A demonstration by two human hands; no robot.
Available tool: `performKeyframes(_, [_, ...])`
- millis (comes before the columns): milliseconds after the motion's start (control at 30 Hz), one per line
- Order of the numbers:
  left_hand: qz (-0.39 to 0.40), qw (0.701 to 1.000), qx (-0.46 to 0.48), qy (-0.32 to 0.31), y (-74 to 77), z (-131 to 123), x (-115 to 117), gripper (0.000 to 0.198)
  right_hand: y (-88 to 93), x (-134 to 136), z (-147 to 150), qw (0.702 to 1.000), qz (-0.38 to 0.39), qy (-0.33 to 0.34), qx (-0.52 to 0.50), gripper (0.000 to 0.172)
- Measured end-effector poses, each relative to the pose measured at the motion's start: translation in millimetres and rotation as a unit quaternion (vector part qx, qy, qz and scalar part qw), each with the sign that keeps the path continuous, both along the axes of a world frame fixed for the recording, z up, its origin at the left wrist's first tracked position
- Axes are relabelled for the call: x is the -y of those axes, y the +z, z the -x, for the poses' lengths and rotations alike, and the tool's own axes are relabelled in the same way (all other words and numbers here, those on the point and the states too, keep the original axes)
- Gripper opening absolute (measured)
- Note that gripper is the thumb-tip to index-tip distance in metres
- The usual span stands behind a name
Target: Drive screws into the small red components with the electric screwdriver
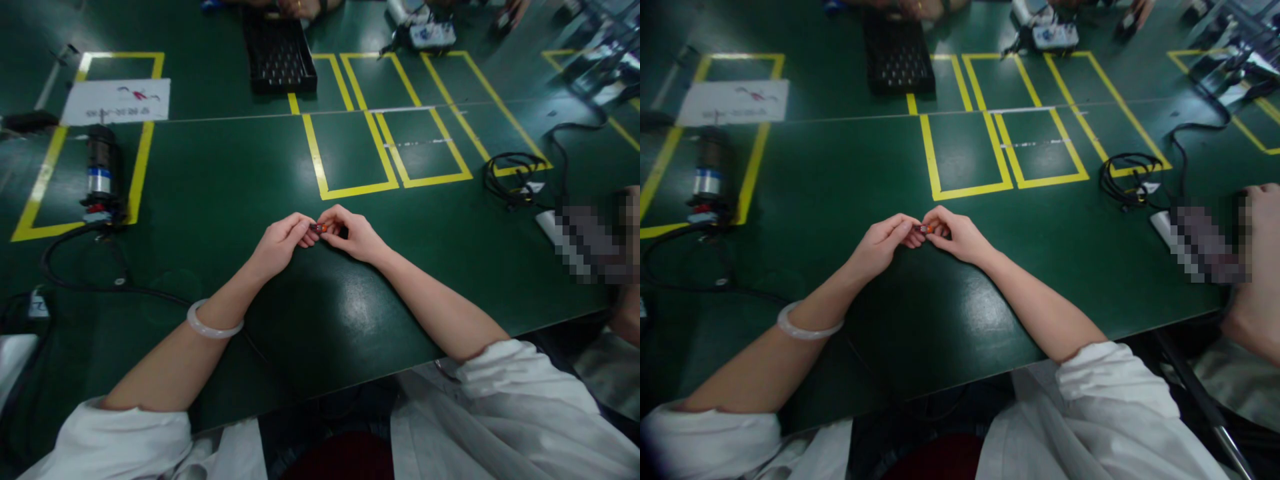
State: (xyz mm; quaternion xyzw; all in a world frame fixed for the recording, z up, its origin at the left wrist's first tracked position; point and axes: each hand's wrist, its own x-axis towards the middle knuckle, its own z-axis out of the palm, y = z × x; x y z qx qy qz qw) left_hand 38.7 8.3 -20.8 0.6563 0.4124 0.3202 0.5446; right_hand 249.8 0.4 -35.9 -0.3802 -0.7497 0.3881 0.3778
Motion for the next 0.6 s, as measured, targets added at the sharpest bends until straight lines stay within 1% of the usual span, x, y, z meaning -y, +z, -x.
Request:
performKeyframes(167, [-0.018,1.0,-0.009,0.015,-2.9,1.3,0.7,0.036,-0.2,-0.2,0.4,1.0,-0.006,-0.006,0.003,0.017])
performKeyframes(233, [-0.052,0.998,-0.032,0.022,-2.8,2.1,1.5,0.037,-1.4,-0.6,0.5,1.0,-0.007,-0.004,0.006,0.017])
performKeyframes(300, [-0.091,0.994,-0.066,0.016,-1.4,2.7,2.4,0.035,-2.4,-1.1,0.5,1.0,-0.007,-0.002,0.014,0.018])
performKeyframes(367, [-0.113,0.989,-0.093,0.007,0.5,2.9,3.1,0.031,-2.9,-1.3,0.4,1.0,-0.007,-0.004,0.016,0.017])
performKeyframes(467, [-0.118,0.987,-0.107,0.007,1.8,3.3,3.3,0.03,-2.9,-1.2,0.1,1.0,-0.005,-0.009,0.009,0.016])
performKeyframes(600, [-0.117,0.988,-0.105,-0.004,0.1,4.2,2.6,0.027,-3.1,-1.3,-0.4,1.0,-0.003,-0.01,0.006,0.018])
